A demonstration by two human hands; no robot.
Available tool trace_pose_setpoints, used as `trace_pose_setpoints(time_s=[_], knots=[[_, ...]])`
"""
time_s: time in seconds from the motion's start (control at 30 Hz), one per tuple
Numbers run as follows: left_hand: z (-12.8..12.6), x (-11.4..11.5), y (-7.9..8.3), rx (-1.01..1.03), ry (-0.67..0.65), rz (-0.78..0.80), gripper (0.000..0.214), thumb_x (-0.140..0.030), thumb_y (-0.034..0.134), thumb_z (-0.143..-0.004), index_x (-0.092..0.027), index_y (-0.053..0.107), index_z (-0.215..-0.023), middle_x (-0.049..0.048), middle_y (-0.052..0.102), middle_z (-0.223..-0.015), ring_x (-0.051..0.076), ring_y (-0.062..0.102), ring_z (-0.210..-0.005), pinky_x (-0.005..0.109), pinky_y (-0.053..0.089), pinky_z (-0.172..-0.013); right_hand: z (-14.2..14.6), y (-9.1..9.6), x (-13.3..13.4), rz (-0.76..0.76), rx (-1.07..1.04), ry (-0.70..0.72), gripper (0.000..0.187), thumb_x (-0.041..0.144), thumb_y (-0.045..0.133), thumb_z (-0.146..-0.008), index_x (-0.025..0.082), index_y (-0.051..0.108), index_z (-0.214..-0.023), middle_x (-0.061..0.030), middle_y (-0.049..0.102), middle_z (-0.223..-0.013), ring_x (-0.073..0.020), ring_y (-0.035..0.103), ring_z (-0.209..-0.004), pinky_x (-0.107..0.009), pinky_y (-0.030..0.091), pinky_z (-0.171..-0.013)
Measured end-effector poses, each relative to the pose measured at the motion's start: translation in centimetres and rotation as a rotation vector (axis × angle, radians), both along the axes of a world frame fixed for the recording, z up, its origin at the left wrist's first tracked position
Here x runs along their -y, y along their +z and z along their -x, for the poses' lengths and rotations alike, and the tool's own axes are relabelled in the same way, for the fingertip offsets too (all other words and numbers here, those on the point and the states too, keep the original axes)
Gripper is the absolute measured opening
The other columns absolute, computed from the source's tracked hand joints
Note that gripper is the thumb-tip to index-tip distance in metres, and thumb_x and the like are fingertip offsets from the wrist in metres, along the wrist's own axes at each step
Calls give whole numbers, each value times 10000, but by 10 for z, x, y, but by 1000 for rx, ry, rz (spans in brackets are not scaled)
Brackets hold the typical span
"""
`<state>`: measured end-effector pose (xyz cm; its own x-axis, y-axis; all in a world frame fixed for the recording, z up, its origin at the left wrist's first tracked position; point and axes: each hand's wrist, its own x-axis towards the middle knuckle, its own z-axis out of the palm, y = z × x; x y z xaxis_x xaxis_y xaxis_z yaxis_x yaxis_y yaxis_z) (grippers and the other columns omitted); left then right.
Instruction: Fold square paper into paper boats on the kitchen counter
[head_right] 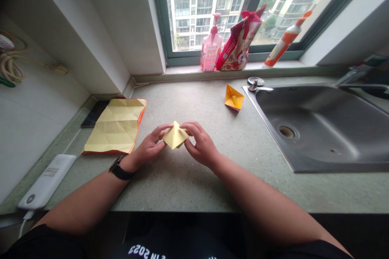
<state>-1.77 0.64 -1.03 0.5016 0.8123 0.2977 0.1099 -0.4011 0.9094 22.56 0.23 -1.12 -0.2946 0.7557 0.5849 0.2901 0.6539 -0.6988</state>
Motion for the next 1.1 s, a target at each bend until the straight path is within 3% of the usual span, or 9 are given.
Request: trace_pose_setpoints(time_s=[0.17,0.3,0.43,0.53,0.67,0.83,0.9,1.0,1.1], knots=[[-1,0,1,81,1,126,399,-277,580,-1069,-232,638,-1461,96,787,-1246,240,732,-1102,370,558,-990,-6,-2,-5,162,55,-13,348,175,551,-1002,314,662,-1302,-48,751,-1153,-230,730,-961,-380,612,-819],[1,-1,5,43,-2,117,342,-229,597,-1013,-214,723,-1330,84,770,-1220,242,711,-1117,376,557,-1010,-10,-3,-10,241,56,7,325,172,528,-972,290,711,-1213,-39,776,-1103,-237,716,-954,-383,569,-841],[5,-1,10,15,-40,97,377,-227,634,-968,-210,715,-1336,93,761,-1279,262,710,-1151,393,560,-1017,-14,1,-12,271,30,76,342,184,514,-938,272,727,-1191,-49,781,-1111,-255,719,-1003,-398,566,-873],[5,-2,11,-30,-8,48,278,-272,649,-1008,-204,743,-1260,99,770,-1238,257,714,-1134,391,561,-1014,-13,3,-11,230,34,104,264,263,537,-991,264,729,-1172,-62,781,-1095,-252,725,-986,-384,576,-837],[1,-1,4,-70,59,-46,177,-262,711,-1001,-205,739,-1167,92,770,-1171,230,720,-1082,374,570,-997,-7,-1,-7,120,102,-5,142,296,649,-1002,267,675,-1139,-52,781,-1038,-218,734,-881,-354,590,-796],[0,1,-4,18,148,-107,518,-225,764,-989,-244,550,-1460,51,779,-1092,193,758,-1031,350,589,-991,-5,-6,-3,-34,158,-46,270,215,632,-1015,290,610,-1274,-9,765,-938,-192,737,-821,-319,596,-756],[1,1,-2,-24,155,-163,560,-242,795,-987,-245,556,-1494,45,797,-1067,194,771,-1018,354,583,-1004,-4,-5,-2,-108,190,-44,275,195,615,-1028,289,621,-1287,-6,765,-927,-187,736,-809,-320,596,-762],[1,1,4,-91,139,-281,271,-266,809,-991,-224,743,-1250,63,821,-1065,207,777,-992,345,587,-949,-2,-3,0,-212,249,-39,246,178,604,-1038,282,659,-1254,-17,767,-919,-194,733,-811,-335,594,-771],[-1,1,8,-102,125,-361,55,-248,761,-1027,-213,801,-1042,57,818,-966,192,759,-882,325,588,-841,-1,-1,1,-253,278,-16,258,176,610,-1044,282,669,-1272,-11,753,-883,-197,717,-785,-342,592,-756]])
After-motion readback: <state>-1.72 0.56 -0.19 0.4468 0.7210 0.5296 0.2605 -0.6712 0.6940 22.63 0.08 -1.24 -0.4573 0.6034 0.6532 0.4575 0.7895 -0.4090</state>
